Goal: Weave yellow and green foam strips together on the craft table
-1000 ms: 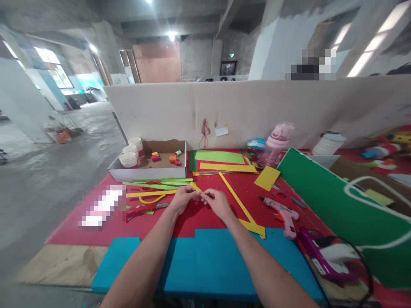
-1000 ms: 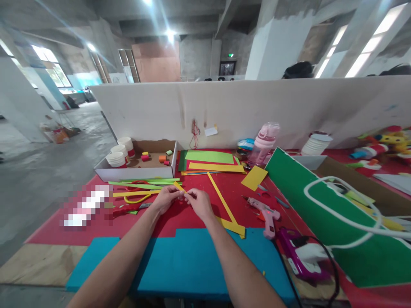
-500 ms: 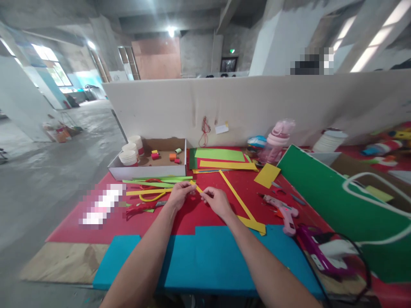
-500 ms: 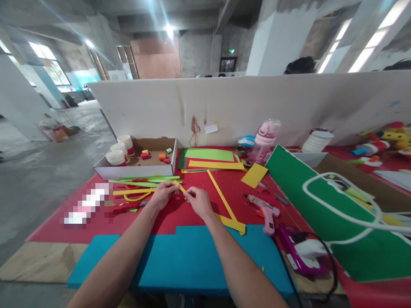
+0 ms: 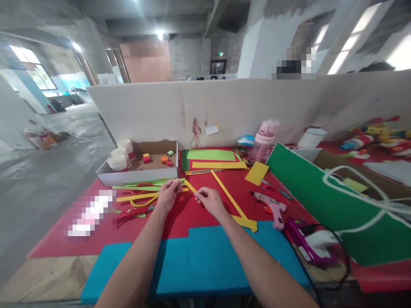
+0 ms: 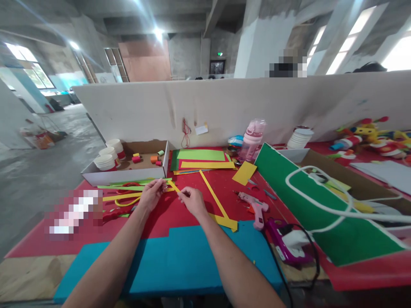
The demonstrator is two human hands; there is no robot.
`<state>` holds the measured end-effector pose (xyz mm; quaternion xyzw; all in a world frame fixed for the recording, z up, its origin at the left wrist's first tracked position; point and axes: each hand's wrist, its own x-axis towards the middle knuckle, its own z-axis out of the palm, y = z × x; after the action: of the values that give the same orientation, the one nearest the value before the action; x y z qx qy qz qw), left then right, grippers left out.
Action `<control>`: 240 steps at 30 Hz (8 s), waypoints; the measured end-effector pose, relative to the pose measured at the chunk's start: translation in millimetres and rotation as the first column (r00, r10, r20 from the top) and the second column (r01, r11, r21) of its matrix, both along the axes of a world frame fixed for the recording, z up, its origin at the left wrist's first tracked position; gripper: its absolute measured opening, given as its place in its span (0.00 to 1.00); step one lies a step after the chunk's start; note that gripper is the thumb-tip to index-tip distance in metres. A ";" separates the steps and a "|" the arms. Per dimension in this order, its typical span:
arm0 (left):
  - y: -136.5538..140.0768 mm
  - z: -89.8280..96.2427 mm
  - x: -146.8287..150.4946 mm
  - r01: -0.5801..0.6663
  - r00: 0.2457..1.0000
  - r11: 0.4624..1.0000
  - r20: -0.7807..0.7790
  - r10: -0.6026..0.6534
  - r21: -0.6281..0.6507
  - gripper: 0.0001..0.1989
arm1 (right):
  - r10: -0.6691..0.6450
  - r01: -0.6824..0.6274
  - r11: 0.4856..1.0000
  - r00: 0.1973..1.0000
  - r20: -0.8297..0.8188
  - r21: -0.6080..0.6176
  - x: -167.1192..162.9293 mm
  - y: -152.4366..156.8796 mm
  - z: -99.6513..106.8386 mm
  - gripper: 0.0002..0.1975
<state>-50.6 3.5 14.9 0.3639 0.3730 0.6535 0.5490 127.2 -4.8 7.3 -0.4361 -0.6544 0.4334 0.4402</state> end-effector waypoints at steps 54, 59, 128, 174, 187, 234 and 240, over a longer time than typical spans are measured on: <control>1.2 -11.0 9.7 -0.012 0.935 1.000 -0.355 0.009 -0.005 0.14 | -0.100 0.063 0.985 0.967 0.235 0.159 9.9 -0.7 10.4 0.10; -0.2 -9.3 10.9 -0.005 0.943 1.000 -0.333 0.010 0.013 0.13 | -0.071 0.051 0.993 0.978 0.197 0.105 9.8 -0.2 8.3 0.11; -4.1 -5.7 11.6 0.033 0.930 0.999 -0.366 -0.024 0.016 0.11 | 0.021 -0.035 0.996 0.987 0.160 0.085 10.2 7.0 -6.8 0.15; -8.5 -1.2 17.4 0.042 0.914 0.998 -0.401 -0.058 -0.049 0.13 | -0.113 -0.012 0.951 0.917 0.382 0.310 5.1 -5.3 7.0 0.11; -9.2 -4.8 20.3 0.147 0.882 0.989 -0.454 -0.125 0.014 0.12 | -0.006 -0.019 0.993 0.979 0.205 0.117 8.7 1.0 3.0 0.12; -4.4 -4.5 15.4 -0.009 0.915 1.000 -0.402 0.004 -0.013 0.12 | -0.039 -0.020 0.975 0.965 0.260 0.223 9.0 1.1 0.1 0.10; -7.2 -6.5 19.4 0.059 0.888 0.998 -0.455 -0.062 -0.021 0.13 | -0.091 -0.021 0.937 0.949 0.303 0.348 5.5 -4.2 4.5 0.09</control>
<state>-31.2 -3.7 8.4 0.5164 0.4817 0.5315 0.4677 132.7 -9.0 11.8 -0.4266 -0.7742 0.2282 0.4081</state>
